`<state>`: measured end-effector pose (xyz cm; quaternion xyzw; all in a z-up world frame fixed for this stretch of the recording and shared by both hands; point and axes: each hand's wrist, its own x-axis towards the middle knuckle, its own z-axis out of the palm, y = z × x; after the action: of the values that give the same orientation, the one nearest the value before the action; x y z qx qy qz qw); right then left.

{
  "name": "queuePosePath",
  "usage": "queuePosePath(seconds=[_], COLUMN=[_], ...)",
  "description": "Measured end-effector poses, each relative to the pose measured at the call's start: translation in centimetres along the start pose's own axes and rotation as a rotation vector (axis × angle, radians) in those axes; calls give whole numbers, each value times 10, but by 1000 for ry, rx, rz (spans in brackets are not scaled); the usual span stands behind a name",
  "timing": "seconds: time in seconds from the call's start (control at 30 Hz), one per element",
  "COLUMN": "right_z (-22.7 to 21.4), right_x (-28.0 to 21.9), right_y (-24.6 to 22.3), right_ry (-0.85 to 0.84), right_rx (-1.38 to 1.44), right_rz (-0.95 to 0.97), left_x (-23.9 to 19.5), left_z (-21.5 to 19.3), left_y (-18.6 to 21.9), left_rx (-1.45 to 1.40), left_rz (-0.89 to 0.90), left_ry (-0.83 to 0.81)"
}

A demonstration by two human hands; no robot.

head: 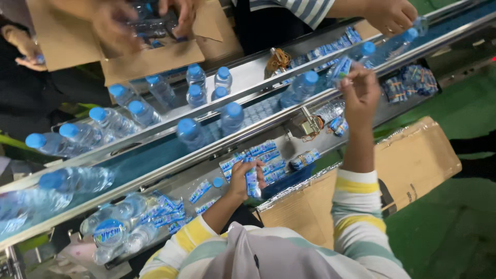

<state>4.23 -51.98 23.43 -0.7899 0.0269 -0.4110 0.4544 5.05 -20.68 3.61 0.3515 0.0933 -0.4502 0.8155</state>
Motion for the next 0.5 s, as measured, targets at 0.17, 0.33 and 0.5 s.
queuePosePath(seconds=[0.17,0.33,0.5], right_z=[88,144,148], right_x=[3,3,-12], right_y=[-49,-47,5], right_ry=[-350,-598,-303], right_rx=[92,-423,-517], right_rz=[-67,-172,-407], left_x=[-9,-46,-81], left_z=[-31,-19,-4], left_y=[-13,23,50], left_rx=[-15,75,35], left_rz=[-46,-53,0], left_ry=[7,-31,34])
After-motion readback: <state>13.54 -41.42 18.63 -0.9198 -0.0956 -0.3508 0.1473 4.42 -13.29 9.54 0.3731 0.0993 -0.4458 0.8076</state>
